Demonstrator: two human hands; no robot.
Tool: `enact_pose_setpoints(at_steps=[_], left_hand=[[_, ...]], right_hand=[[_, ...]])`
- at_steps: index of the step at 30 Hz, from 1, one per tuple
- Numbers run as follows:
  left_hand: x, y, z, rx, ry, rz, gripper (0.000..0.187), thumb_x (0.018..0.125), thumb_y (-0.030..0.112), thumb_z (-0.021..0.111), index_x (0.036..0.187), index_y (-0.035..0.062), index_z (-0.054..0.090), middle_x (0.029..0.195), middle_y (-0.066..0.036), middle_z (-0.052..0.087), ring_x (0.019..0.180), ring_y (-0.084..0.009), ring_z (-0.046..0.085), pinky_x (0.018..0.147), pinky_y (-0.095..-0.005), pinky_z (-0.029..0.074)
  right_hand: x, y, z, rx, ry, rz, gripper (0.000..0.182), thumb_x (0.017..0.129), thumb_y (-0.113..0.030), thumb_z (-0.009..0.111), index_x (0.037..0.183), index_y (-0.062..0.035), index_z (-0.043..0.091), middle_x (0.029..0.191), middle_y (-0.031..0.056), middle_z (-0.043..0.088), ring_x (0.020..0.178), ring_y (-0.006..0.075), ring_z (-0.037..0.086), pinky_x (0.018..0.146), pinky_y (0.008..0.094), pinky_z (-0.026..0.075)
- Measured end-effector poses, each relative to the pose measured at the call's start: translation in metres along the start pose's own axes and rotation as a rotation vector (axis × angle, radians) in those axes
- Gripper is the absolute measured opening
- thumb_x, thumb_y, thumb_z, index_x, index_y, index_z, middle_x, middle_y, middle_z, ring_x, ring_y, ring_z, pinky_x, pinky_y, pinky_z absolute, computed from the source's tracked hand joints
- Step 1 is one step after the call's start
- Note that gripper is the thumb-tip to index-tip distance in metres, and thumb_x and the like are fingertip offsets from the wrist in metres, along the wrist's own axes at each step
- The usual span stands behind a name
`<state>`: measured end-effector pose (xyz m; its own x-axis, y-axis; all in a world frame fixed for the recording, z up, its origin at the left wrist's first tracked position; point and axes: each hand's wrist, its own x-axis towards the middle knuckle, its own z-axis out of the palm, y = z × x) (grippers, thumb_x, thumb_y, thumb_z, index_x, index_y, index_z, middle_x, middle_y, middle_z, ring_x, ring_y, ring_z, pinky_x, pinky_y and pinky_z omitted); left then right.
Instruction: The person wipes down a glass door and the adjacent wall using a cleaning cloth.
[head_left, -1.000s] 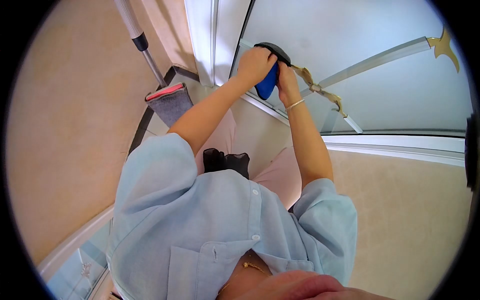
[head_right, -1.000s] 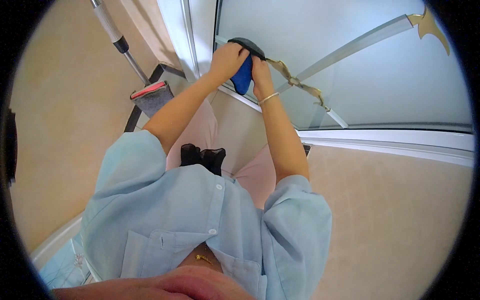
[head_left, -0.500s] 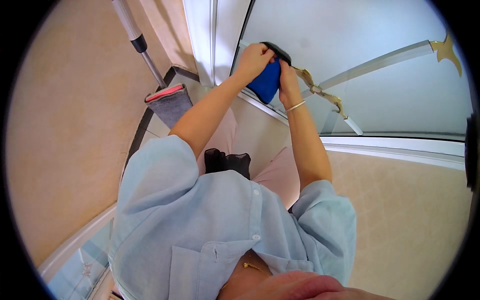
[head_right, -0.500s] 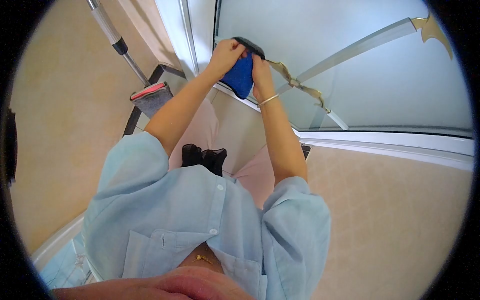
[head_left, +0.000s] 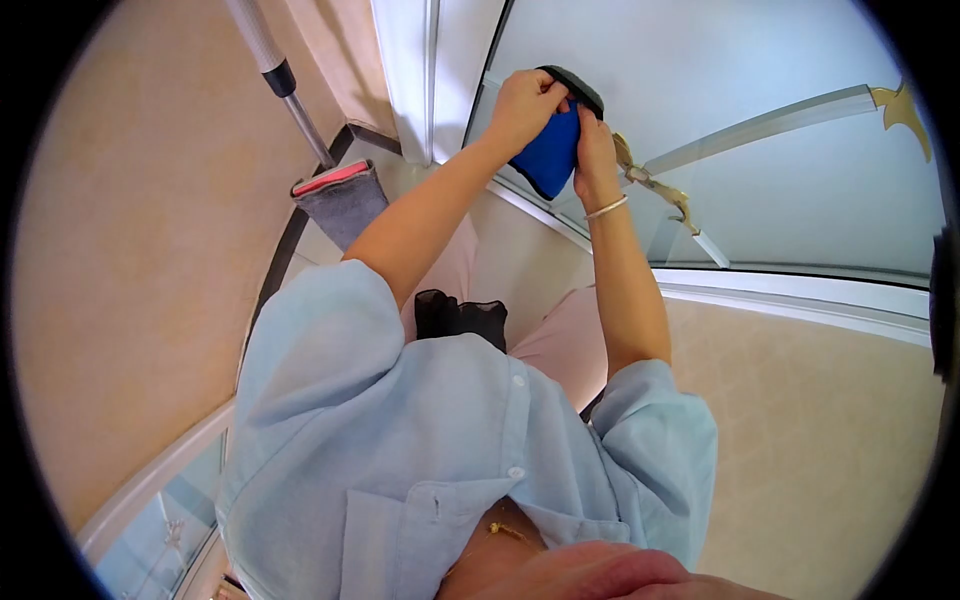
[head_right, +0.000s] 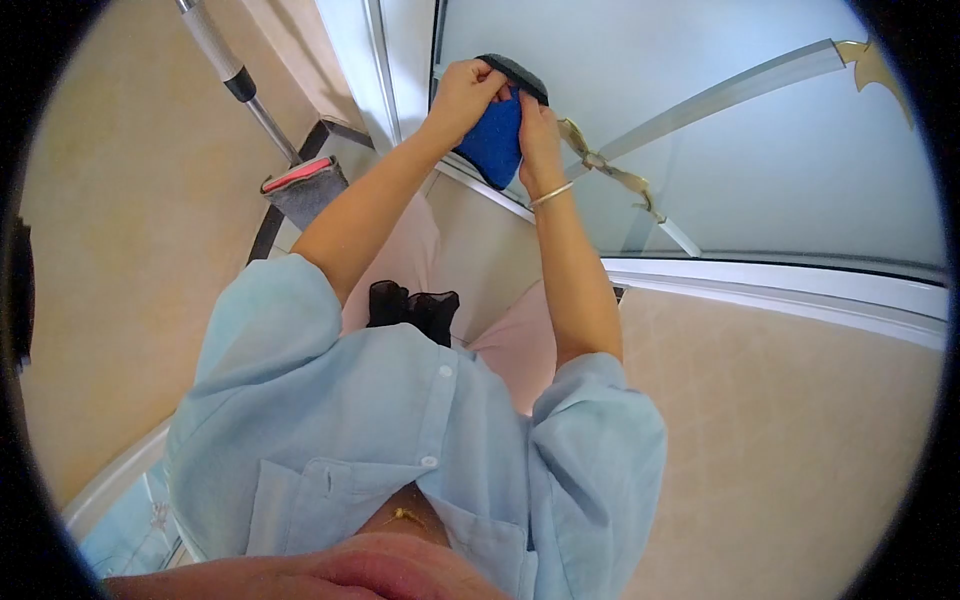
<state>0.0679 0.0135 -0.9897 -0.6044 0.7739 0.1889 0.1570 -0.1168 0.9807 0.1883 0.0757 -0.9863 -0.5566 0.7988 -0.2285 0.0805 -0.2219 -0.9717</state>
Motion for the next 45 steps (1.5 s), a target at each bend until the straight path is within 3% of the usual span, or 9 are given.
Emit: enact_pose_setpoints(at_steps=[12, 19, 23, 25, 26, 36, 40, 43, 45], left_hand=[[-0.002, -0.013, -0.003, 0.079, 0.205, 0.023, 0.026, 0.091, 0.022, 0.063, 0.092, -0.0030, 0.069, 0.078, -0.013, 0.069, 0.071, -0.0195, 0.064, 0.068, -0.0321, 0.050], [0.035, 0.099, -0.042, 0.155, 0.671, 0.709, 0.028, 0.083, 0.023, 0.071, 0.096, 0.0001, 0.062, 0.103, -0.019, 0.061, 0.097, -0.0402, 0.053, 0.082, -0.0484, 0.043], [0.060, 0.142, -0.075, 0.229, 0.662, 0.838, 0.028, 0.095, 0.014, 0.055, 0.116, -0.0058, 0.058, 0.114, -0.026, 0.056, 0.106, -0.0429, 0.054, 0.093, -0.0452, 0.043], [0.071, 0.097, -0.069, 0.195, 0.611, 0.771, 0.045, 0.093, 0.025, 0.061, 0.128, -0.0035, 0.056, 0.129, -0.026, 0.053, 0.121, -0.0437, 0.049, 0.104, -0.0502, 0.037], [0.063, 0.116, -0.067, 0.220, 0.741, 0.808, 0.024, 0.088, 0.017, 0.061, 0.106, 0.0014, 0.063, 0.110, -0.019, 0.058, 0.103, -0.0392, 0.052, 0.089, -0.0465, 0.041], [-0.003, -0.090, -0.054, 0.249, 0.630, 0.231, 0.021, 0.088, 0.006, 0.050, 0.107, -0.0031, 0.055, 0.107, -0.026, 0.055, 0.102, -0.0436, 0.052, 0.090, -0.0501, 0.041], [-0.010, -0.145, -0.059, 0.409, 0.537, 0.082, 0.026, 0.084, 0.008, 0.052, 0.104, -0.0083, 0.054, 0.106, -0.030, 0.055, 0.099, -0.0488, 0.053, 0.088, -0.0546, 0.043], [-0.016, -0.166, -0.063, 0.467, 0.406, -0.047, 0.034, 0.082, 0.013, 0.055, 0.104, -0.0132, 0.052, 0.106, -0.035, 0.055, 0.098, -0.0527, 0.053, 0.090, -0.0568, 0.043], [-0.019, -0.172, -0.061, 0.501, 0.344, -0.116, 0.036, 0.082, 0.014, 0.055, 0.106, -0.0132, 0.052, 0.108, -0.036, 0.055, 0.101, -0.0524, 0.053, 0.092, -0.0562, 0.043]], right_hand=[[0.007, -0.006, 0.018, -0.068, -0.017, -0.038, 0.038, 0.098, -0.029, 0.053, 0.104, 0.0056, 0.066, 0.091, 0.0045, 0.062, 0.082, 0.0133, 0.053, 0.073, 0.0295, 0.043], [0.003, -0.117, 0.089, -0.059, -0.249, -0.562, 0.032, 0.099, -0.026, 0.055, 0.104, 0.0039, 0.066, 0.097, 0.0034, 0.064, 0.087, 0.0110, 0.052, 0.077, 0.0277, 0.044], [0.024, -0.161, 0.109, 0.062, -0.434, -0.440, 0.030, 0.100, -0.026, 0.053, 0.108, 0.0005, 0.065, 0.105, 0.0055, 0.065, 0.096, 0.0132, 0.057, 0.086, 0.0298, 0.046], [0.028, -0.160, 0.113, 0.049, -0.484, -0.399, 0.029, 0.101, -0.027, 0.052, 0.110, -0.0017, 0.064, 0.107, 0.0055, 0.065, 0.097, 0.0130, 0.058, 0.087, 0.0300, 0.047], [0.022, -0.150, 0.115, 0.021, -0.493, -0.395, 0.029, 0.101, -0.027, 0.051, 0.110, -0.0024, 0.065, 0.106, 0.0051, 0.065, 0.096, 0.0124, 0.058, 0.086, 0.0296, 0.047], [0.075, 0.056, 0.100, -0.414, -0.413, -0.006, 0.035, 0.097, -0.028, 0.049, 0.101, 0.0006, 0.069, 0.094, 0.0086, 0.067, 0.087, 0.0170, 0.057, 0.079, 0.0344, 0.046], [0.097, 0.122, 0.096, -0.531, -0.423, -0.023, 0.040, 0.096, -0.031, 0.050, 0.104, 0.0021, 0.070, 0.093, 0.0211, 0.071, 0.082, 0.0271, 0.067, 0.075, 0.0404, 0.050], [0.104, 0.153, 0.086, -0.717, -0.373, -0.039, 0.037, 0.098, -0.028, 0.051, 0.108, 0.0022, 0.069, 0.093, 0.0130, 0.072, 0.081, 0.0196, 0.063, 0.076, 0.0347, 0.049], [0.100, 0.166, 0.080, -0.677, -0.319, -0.085, 0.037, 0.097, -0.028, 0.050, 0.106, 0.0031, 0.069, 0.094, 0.0214, 0.071, 0.084, 0.0295, 0.066, 0.077, 0.0402, 0.051]])
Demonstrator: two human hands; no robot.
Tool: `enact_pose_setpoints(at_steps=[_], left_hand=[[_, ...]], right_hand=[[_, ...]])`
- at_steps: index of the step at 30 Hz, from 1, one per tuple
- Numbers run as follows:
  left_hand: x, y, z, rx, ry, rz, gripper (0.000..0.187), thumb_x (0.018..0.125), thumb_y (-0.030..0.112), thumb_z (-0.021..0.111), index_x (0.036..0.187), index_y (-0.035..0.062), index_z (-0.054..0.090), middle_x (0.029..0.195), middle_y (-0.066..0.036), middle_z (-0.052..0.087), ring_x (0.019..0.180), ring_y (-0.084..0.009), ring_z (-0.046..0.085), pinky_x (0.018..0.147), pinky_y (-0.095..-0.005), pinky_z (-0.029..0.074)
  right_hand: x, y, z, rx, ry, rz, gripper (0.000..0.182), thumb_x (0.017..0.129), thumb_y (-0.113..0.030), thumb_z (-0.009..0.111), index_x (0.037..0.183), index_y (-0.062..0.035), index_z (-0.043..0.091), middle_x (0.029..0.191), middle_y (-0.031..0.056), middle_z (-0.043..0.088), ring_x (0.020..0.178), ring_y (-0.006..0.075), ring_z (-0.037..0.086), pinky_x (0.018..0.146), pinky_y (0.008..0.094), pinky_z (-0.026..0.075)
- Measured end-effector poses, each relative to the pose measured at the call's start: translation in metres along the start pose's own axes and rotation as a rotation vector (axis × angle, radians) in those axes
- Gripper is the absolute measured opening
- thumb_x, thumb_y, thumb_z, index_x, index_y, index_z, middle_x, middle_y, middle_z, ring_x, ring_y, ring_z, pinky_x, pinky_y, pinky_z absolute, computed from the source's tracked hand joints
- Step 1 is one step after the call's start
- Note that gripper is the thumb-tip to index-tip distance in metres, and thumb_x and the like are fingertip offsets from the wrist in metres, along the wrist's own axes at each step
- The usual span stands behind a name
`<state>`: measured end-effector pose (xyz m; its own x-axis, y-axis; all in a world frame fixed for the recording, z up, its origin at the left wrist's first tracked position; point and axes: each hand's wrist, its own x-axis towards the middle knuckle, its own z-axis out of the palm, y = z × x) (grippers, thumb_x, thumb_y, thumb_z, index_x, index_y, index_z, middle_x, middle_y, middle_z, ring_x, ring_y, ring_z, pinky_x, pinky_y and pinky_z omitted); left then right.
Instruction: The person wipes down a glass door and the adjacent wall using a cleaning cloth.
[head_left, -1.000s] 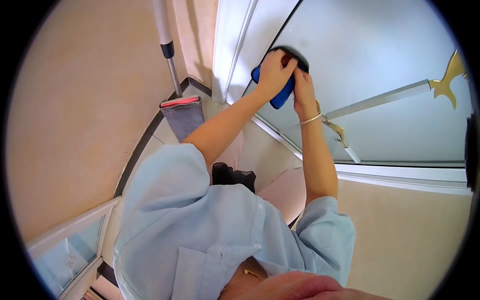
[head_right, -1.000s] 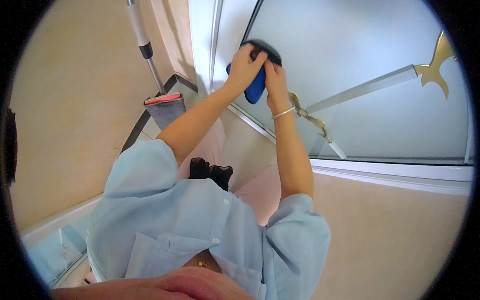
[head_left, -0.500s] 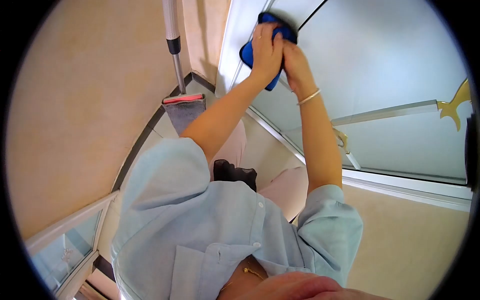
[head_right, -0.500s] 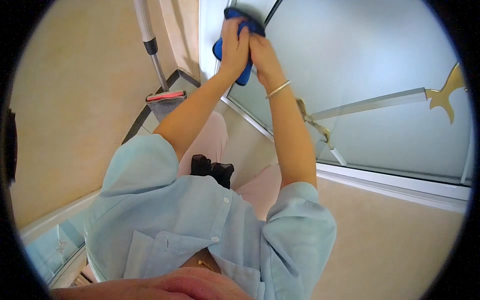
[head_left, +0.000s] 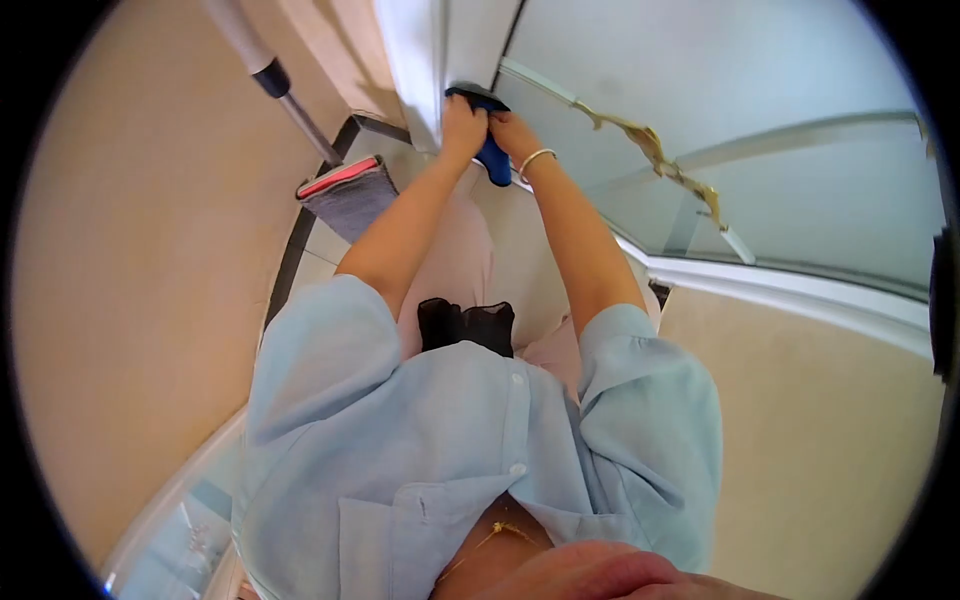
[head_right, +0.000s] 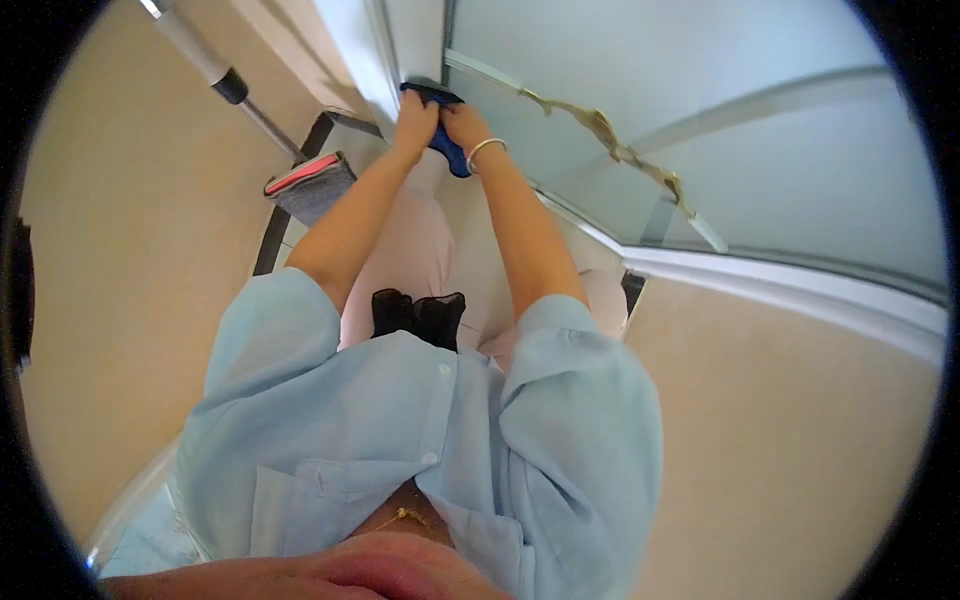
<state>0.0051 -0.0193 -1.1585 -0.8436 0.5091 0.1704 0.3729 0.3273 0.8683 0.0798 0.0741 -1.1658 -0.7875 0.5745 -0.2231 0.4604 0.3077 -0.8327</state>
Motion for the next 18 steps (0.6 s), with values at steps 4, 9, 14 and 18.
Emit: enact_pose_setpoints(at_steps=[4, 9, 14, 18], left_hand=[[-0.006, -0.008, 0.007, -0.151, -0.167, -0.171, 0.047, 0.085, 0.019, 0.057, 0.118, -0.0128, 0.051, 0.119, -0.035, 0.054, 0.113, -0.0500, 0.051, 0.101, -0.0509, 0.042], [-0.026, -0.018, 0.056, -0.358, -0.249, -0.324, 0.035, 0.090, 0.018, 0.055, 0.114, -0.0080, 0.055, 0.102, -0.018, 0.062, 0.092, -0.0282, 0.061, 0.078, -0.0391, 0.050], [-0.064, 0.035, 0.067, -0.520, -0.519, -0.451, 0.029, 0.094, 0.019, 0.054, 0.115, -0.0015, 0.056, 0.102, -0.012, 0.060, 0.093, -0.0212, 0.060, 0.078, -0.0352, 0.052], [-0.100, 0.064, 0.103, -0.475, -0.660, -0.325, 0.027, 0.096, 0.021, 0.052, 0.113, 0.0008, 0.059, 0.105, -0.010, 0.060, 0.093, -0.0207, 0.060, 0.080, -0.0353, 0.051]], right_hand=[[-0.008, 0.024, 0.006, 0.087, 0.056, -0.061, 0.038, 0.093, -0.030, 0.052, 0.104, 0.0019, 0.069, 0.096, 0.0294, 0.068, 0.094, 0.0452, 0.066, 0.083, 0.0472, 0.050], [-0.007, 0.073, 0.012, 0.178, 0.236, -0.009, 0.039, 0.088, -0.031, 0.055, 0.099, 0.0035, 0.070, 0.092, 0.0306, 0.067, 0.090, 0.0465, 0.066, 0.081, 0.0483, 0.051], [-0.080, 0.072, -0.044, 0.308, 0.289, 0.121, 0.037, 0.088, -0.026, 0.057, 0.095, 0.0082, 0.069, 0.087, 0.0275, 0.070, 0.079, 0.0380, 0.068, 0.073, 0.0446, 0.052], [-0.122, 0.102, -0.073, 0.571, 0.490, 0.188, 0.033, 0.089, -0.021, 0.057, 0.095, 0.0095, 0.068, 0.083, 0.0171, 0.070, 0.071, 0.0217, 0.063, 0.066, 0.0377, 0.050]])
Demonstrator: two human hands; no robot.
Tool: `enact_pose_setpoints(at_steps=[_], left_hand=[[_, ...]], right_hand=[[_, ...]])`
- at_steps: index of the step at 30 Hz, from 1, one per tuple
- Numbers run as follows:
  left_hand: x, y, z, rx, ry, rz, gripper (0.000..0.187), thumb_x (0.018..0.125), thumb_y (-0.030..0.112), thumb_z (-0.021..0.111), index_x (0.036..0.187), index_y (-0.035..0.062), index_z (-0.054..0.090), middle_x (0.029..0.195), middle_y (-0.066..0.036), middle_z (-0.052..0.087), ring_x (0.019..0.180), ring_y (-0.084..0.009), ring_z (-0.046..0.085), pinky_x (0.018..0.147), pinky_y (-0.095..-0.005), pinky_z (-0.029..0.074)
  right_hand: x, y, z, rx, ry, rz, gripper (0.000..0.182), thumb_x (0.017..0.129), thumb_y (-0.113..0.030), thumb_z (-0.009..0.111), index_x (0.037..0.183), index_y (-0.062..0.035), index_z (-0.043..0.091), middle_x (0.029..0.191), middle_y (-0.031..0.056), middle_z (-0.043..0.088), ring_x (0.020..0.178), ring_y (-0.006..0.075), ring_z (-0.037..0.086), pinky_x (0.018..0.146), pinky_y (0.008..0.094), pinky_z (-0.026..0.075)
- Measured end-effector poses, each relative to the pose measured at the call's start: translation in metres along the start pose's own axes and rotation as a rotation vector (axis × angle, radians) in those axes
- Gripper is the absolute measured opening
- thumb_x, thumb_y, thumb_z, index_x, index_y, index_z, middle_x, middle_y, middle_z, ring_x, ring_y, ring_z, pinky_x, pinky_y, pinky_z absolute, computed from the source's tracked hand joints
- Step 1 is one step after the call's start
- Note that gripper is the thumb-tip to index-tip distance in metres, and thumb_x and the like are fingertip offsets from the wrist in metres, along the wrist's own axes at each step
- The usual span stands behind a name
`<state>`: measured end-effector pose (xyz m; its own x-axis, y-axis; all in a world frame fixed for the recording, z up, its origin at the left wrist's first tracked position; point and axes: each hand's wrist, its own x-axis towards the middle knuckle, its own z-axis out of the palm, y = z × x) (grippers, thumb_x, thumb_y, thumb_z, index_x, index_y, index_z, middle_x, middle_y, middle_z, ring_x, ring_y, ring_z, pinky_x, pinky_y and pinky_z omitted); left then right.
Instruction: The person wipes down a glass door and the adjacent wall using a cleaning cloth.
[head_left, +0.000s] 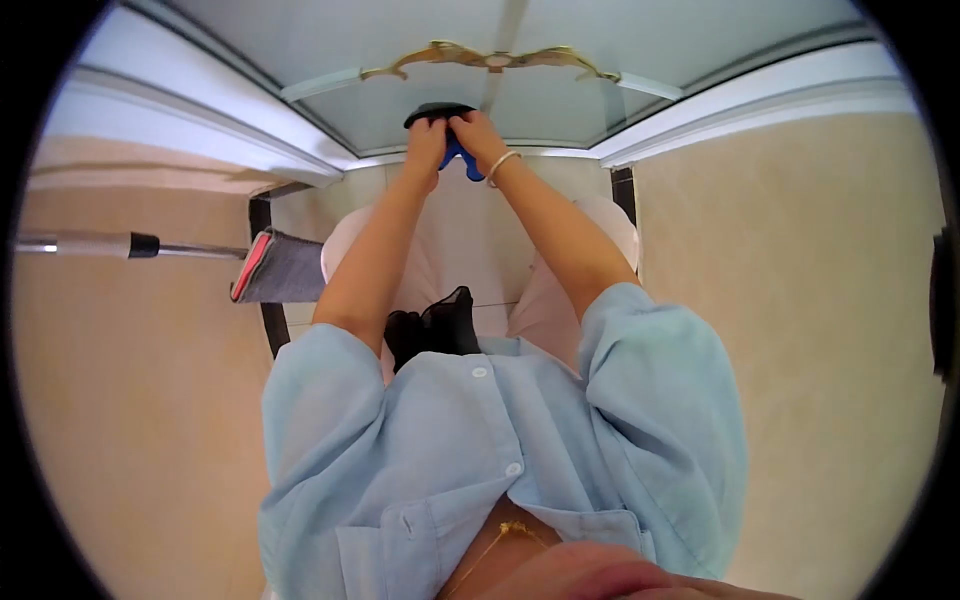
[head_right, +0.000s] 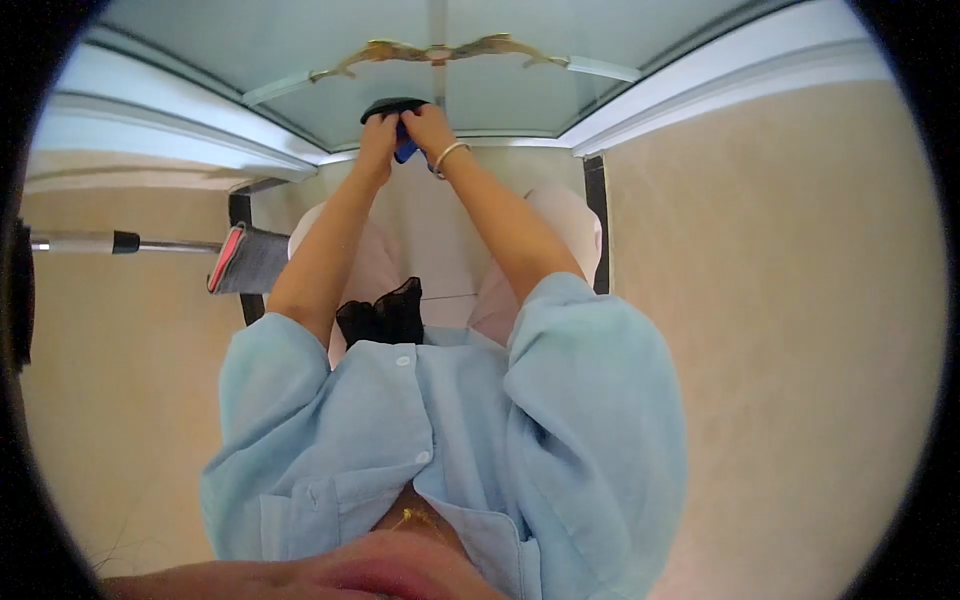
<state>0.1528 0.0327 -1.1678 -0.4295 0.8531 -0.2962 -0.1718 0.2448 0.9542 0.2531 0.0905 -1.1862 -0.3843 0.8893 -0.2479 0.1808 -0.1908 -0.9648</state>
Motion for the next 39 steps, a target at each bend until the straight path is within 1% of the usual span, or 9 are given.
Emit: enact_pose_setpoints(at_steps=[3, 11, 14, 18, 22, 24, 27, 31, 39], left_hand=[[-0.010, 0.005, 0.050, 0.142, -0.116, 0.014, 0.030, 0.097, 0.024, 0.052, 0.113, 0.0006, 0.061, 0.103, -0.009, 0.062, 0.092, -0.0186, 0.059, 0.079, -0.0333, 0.049], [-0.028, 0.030, 0.179, 0.333, -0.423, 0.174, 0.040, 0.097, 0.031, 0.052, 0.110, -0.0042, 0.066, 0.109, -0.024, 0.068, 0.100, -0.0380, 0.064, 0.086, -0.0426, 0.049], [-0.024, 0.033, 0.198, 0.454, -0.537, 0.090, 0.044, 0.101, 0.034, 0.049, 0.122, -0.0029, 0.061, 0.119, -0.020, 0.065, 0.107, -0.0283, 0.061, 0.093, -0.0363, 0.046], [-0.010, 0.018, 0.201, 0.622, -0.521, 0.291, 0.044, 0.102, 0.033, 0.046, 0.121, -0.0036, 0.061, 0.117, -0.022, 0.066, 0.107, -0.0315, 0.063, 0.092, -0.0383, 0.047], [-0.011, 0.017, 0.206, 0.620, -0.534, 0.346, 0.040, 0.102, 0.029, 0.050, 0.118, -0.0053, 0.061, 0.114, -0.023, 0.066, 0.103, -0.0317, 0.063, 0.092, -0.0380, 0.047], [-0.017, 0.028, 0.207, 0.561, -0.463, 0.550, 0.038, 0.099, 0.029, 0.054, 0.117, -0.0040, 0.062, 0.118, -0.029, 0.063, 0.106, -0.0424, 0.061, 0.092, -0.0448, 0.048], [-0.034, 0.069, 0.210, 0.446, -0.494, 0.596, 0.036, 0.102, 0.024, 0.055, 0.125, -0.0035, 0.058, 0.115, -0.016, 0.066, 0.106, -0.0221, 0.062, 0.092, -0.0343, 0.048], [-0.062, 0.143, 0.223, 0.213, -0.516, 0.604, 0.042, 0.102, 0.019, 0.054, 0.140, 0.0009, 0.047, 0.120, -0.013, 0.065, 0.114, -0.0193, 0.059, 0.100, -0.0328, 0.045], [-0.119, 0.323, 0.211, -0.128, -0.641, 0.764, 0.056, 0.106, 0.027, 0.044, 0.156, 0.0095, 0.027, 0.134, -0.016, 0.056, 0.125, -0.0235, 0.053, 0.110, -0.0393, 0.038]], right_hand=[[-0.013, 0.004, -0.044, 0.116, 0.119, 0.016, 0.027, 0.091, -0.019, 0.055, 0.096, 0.0057, 0.065, 0.081, 0.0060, 0.063, 0.070, 0.0152, 0.056, 0.062, 0.0325, 0.046], [-0.051, -0.007, -0.140, 0.841, 0.542, -0.025, 0.026, 0.094, -0.018, 0.055, 0.111, 0.0014, 0.050, 0.100, 0.0115, 0.061, 0.091, 0.0203, 0.061, 0.075, 0.0341, 0.052], [-0.048, 0.002, -0.156, 0.817, 0.699, -0.019, 0.024, 0.095, -0.013, 0.052, 0.114, 0.0012, 0.049, 0.105, 0.0115, 0.060, 0.092, 0.0207, 0.060, 0.077, 0.0342, 0.052], [-0.049, 0.010, -0.165, 0.888, 0.745, -0.162, 0.032, 0.094, -0.009, 0.051, 0.125, -0.0015, 0.048, 0.121, 0.0126, 0.054, 0.108, 0.0222, 0.055, 0.092, 0.0357, 0.048], [-0.042, 0.022, -0.174, 0.457, 0.877, -0.280, 0.041, 0.091, -0.007, 0.051, 0.131, 0.0024, 0.046, 0.135, 0.0196, 0.044, 0.122, 0.0328, 0.047, 0.108, 0.0410, 0.035], [-0.052, -0.007, -0.175, 0.338, 1.004, -0.410, 0.044, 0.092, -0.008, 0.050, 0.133, 0.0049, 0.045, 0.135, 0.0224, 0.044, 0.124, 0.0388, 0.046, 0.112, 0.0414, 0.030], [-0.063, -0.057, -0.194, 0.216, 0.912, -0.493, 0.050, 0.092, -0.009, 0.050, 0.139, 0.0050, 0.042, 0.143, 0.0251, 0.043, 0.133, 0.0407, 0.041, 0.114, 0.0437, 0.027], [-0.058, -0.096, -0.215, -0.310, 1.120, -0.717, 0.062, 0.090, -0.011, 0.054, 0.148, 0.0011, 0.038, 0.156, 0.0245, 0.034, 0.145, 0.0351, 0.032, 0.111, 0.0481, 0.024], [-0.103, -0.304, -0.278, -0.915, 1.245, -1.103, 0.063, 0.085, -0.027, 0.068, 0.140, -0.0016, 0.050, 0.142, 0.0199, 0.049, 0.136, 0.0333, 0.044, 0.113, 0.0502, 0.025]])
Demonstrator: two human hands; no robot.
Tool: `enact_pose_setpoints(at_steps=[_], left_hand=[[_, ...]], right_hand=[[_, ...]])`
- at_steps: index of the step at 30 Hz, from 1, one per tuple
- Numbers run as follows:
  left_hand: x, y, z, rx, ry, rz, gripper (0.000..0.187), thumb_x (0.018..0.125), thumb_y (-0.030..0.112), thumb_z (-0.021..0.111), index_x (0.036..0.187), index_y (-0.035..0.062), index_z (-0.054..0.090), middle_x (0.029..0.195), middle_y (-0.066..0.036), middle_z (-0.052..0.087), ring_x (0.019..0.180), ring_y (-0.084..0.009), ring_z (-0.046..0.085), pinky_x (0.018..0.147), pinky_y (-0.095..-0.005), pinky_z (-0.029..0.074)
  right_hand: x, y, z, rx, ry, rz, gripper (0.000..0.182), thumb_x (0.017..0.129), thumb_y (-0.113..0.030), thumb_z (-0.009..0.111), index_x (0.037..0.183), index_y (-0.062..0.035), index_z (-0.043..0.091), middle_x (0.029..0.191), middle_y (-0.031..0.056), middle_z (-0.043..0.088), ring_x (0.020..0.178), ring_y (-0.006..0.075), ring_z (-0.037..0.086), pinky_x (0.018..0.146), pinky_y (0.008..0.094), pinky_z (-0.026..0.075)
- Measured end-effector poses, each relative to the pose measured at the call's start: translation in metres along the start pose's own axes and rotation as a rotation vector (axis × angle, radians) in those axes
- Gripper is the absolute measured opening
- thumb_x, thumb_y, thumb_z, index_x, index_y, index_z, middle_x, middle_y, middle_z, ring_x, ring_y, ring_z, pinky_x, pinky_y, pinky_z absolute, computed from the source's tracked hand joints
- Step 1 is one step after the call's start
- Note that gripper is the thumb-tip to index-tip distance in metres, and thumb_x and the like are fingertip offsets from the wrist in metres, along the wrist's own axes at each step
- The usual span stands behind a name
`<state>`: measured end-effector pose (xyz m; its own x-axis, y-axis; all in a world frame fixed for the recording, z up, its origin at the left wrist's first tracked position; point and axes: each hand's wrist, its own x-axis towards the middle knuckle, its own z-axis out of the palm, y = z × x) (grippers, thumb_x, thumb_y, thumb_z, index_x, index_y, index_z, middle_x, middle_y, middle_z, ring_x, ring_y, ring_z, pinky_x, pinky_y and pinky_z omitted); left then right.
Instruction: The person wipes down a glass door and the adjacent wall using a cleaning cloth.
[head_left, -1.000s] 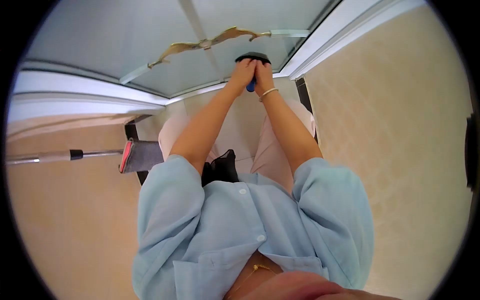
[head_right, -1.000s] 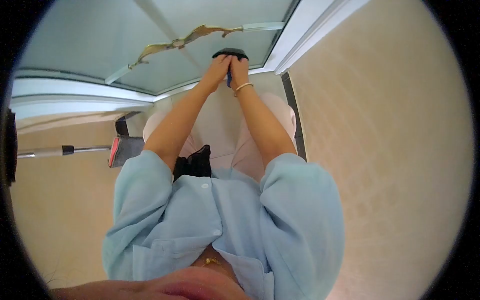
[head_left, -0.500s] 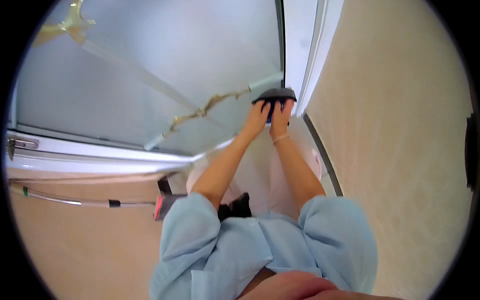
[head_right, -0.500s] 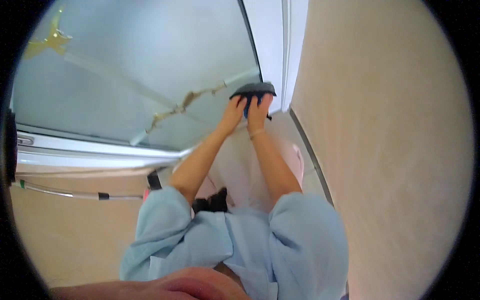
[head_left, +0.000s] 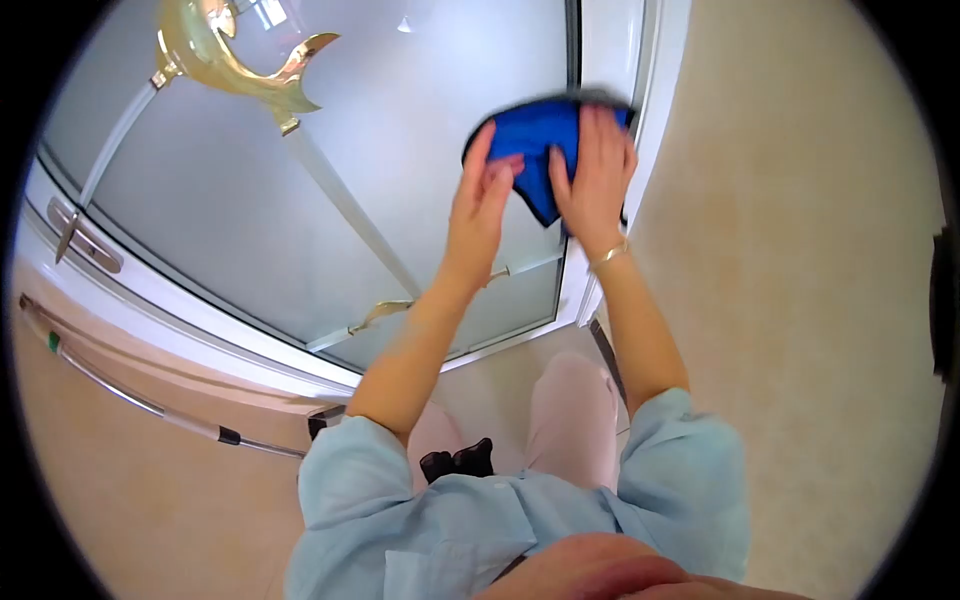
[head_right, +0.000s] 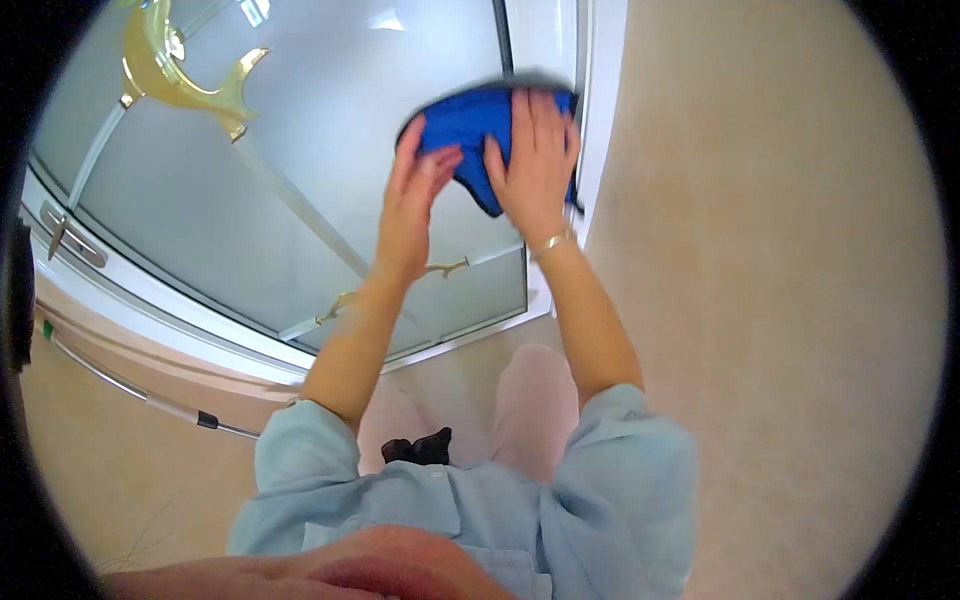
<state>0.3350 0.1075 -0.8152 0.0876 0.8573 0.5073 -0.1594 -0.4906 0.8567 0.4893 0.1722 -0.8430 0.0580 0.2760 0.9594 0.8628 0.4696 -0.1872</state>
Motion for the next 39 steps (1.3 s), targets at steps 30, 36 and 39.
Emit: enact_pose_setpoints(at_steps=[30, 36, 39], left_hand=[[-0.004, 0.188, -0.148, 0.440, 0.427, 0.640, 0.071, 0.099, 0.027, 0.057, 0.157, 0.0055, 0.021, 0.163, -0.018, 0.018, 0.152, -0.0327, 0.015, 0.120, -0.0437, 0.021], [-0.017, 0.185, -0.188, 0.455, 0.503, 0.644, 0.067, 0.100, 0.022, 0.056, 0.156, 0.0054, 0.024, 0.160, -0.015, 0.027, 0.148, -0.0275, 0.027, 0.118, -0.0447, 0.025], [-0.019, 0.182, -0.190, 0.436, 0.522, 0.649, 0.066, 0.099, 0.021, 0.058, 0.154, 0.0040, 0.025, 0.158, -0.016, 0.031, 0.146, -0.0280, 0.030, 0.117, -0.0447, 0.028]], right_hand=[[0.261, -0.329, 0.020, 0.171, 0.184, -0.783, 0.061, 0.087, -0.031, 0.064, 0.143, -0.0127, 0.049, 0.149, 0.0085, 0.045, 0.143, 0.0286, 0.035, 0.116, 0.0607, 0.021], [0.246, -0.375, 0.025, 0.230, 0.084, -0.937, 0.062, 0.087, -0.030, 0.065, 0.143, -0.0119, 0.049, 0.149, 0.0095, 0.046, 0.143, 0.0296, 0.035, 0.117, 0.0597, 0.020], [0.245, -0.375, 0.034, 0.161, 0.084, -1.037, 0.058, 0.090, -0.025, 0.062, 0.146, -0.0203, 0.047, 0.153, -0.0014, 0.042, 0.145, 0.0215, 0.034, 0.118, 0.0526, 0.023]])
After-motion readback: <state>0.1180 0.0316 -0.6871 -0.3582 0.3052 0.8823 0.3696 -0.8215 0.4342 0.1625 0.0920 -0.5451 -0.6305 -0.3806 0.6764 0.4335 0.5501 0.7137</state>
